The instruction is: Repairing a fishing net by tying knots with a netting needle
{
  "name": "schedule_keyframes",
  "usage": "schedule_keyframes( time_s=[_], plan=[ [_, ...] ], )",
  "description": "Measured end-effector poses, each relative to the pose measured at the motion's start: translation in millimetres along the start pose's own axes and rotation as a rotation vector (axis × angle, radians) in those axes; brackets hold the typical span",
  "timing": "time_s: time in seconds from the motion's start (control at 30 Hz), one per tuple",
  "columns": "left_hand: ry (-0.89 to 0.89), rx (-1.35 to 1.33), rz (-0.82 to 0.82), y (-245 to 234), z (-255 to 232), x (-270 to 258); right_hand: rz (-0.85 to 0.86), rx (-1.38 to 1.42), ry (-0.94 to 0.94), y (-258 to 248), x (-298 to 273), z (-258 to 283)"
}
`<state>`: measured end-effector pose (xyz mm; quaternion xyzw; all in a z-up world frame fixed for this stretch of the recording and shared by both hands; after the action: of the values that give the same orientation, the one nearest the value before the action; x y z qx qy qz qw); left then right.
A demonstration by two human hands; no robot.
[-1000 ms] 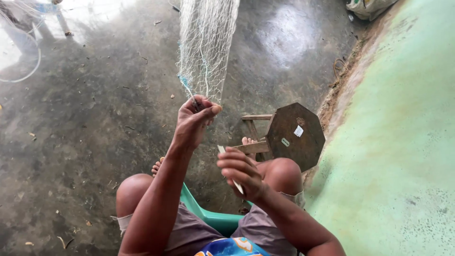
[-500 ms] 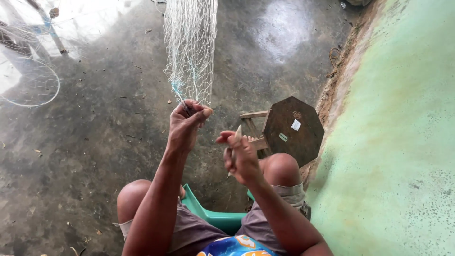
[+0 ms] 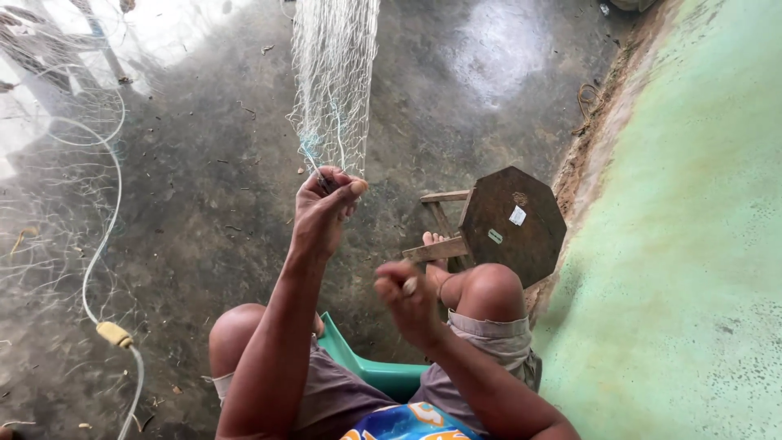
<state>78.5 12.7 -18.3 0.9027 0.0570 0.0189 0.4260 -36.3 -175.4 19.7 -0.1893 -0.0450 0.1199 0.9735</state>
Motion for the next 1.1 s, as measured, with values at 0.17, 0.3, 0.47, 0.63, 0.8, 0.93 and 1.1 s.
schedule_keyframes(
  time_s=[0.17,0.3,0.47,0.63,0.8,0.93,1.1],
  plan=[
    [0.009,0.013,-0.008,-1,-1,0,-0.176,0.405,0.228,-11,16,-15],
    [0.005,0.022,-0.005,1,2,0,0.092,0.085,0.174,13,-2,-40],
    [-0.009,0.036,0.015,0,7,1,0.209,0.078,0.103,30,2,-31],
    [-0.042,0.007,-0.013,-5,2,0,0.186,0.086,0.052,24,2,-30],
    [-0.121,-0.036,-0.010,-9,14,-3,0.351,0.069,-0.025,50,-10,-25],
    [-0.180,-0.032,-0.019,-3,9,-15,0.445,0.011,-0.100,58,-12,-18],
    [-0.226,-0.023,-0.002,-11,17,-23,0.602,-0.090,-0.090,67,-17,-16]
  ],
)
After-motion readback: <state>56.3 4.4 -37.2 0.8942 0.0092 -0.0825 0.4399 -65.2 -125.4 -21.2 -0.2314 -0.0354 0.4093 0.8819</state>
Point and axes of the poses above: each hand's wrist, its own x-axis towards the middle knuckle, its own y-axis out of the palm, z = x × y, the point moved 8 cm from there along x, towards the middle knuckle, and after that the axes turned 7 degrees about z, right-handed, at the moved point
